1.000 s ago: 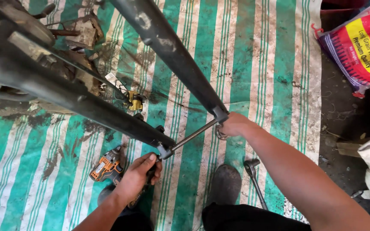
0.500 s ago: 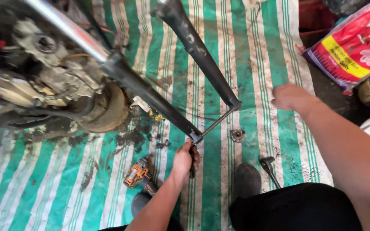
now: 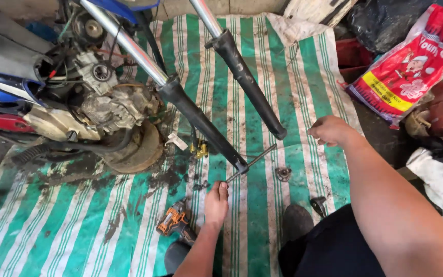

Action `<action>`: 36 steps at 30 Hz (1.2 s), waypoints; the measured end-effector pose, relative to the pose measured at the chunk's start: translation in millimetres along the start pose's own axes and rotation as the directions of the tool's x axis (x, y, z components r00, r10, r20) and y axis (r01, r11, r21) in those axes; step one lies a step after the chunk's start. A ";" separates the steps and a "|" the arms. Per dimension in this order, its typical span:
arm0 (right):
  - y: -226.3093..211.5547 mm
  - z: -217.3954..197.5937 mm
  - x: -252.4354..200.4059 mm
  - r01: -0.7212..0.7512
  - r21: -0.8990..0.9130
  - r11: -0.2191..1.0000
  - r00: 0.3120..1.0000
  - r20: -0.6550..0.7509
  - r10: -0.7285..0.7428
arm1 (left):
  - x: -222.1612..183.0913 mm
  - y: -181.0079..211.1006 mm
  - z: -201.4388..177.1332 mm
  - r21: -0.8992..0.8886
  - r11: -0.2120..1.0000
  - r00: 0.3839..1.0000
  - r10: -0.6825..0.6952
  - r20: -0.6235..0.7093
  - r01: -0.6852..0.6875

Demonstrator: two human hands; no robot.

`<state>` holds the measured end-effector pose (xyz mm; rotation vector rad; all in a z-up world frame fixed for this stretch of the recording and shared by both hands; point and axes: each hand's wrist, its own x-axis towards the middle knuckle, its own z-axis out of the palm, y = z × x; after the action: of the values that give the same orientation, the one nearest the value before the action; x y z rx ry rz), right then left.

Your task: The person removes the front fork tubes and associated hardware from a motorcycle frame.

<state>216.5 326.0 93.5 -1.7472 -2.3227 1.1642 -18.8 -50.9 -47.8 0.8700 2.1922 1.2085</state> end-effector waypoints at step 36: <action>-8.5 48.7 22.1 0.371 -0.133 0.919 0.912 0.241 -0.333 | 25.3 -23.6 22.5 -0.435 0.891 0.989 -0.082 0.125 0.129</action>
<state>180.6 317.0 54.0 -1.2054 -2.7923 1.1600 -27.8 -29.6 -82.1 0.5977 1.7497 1.4903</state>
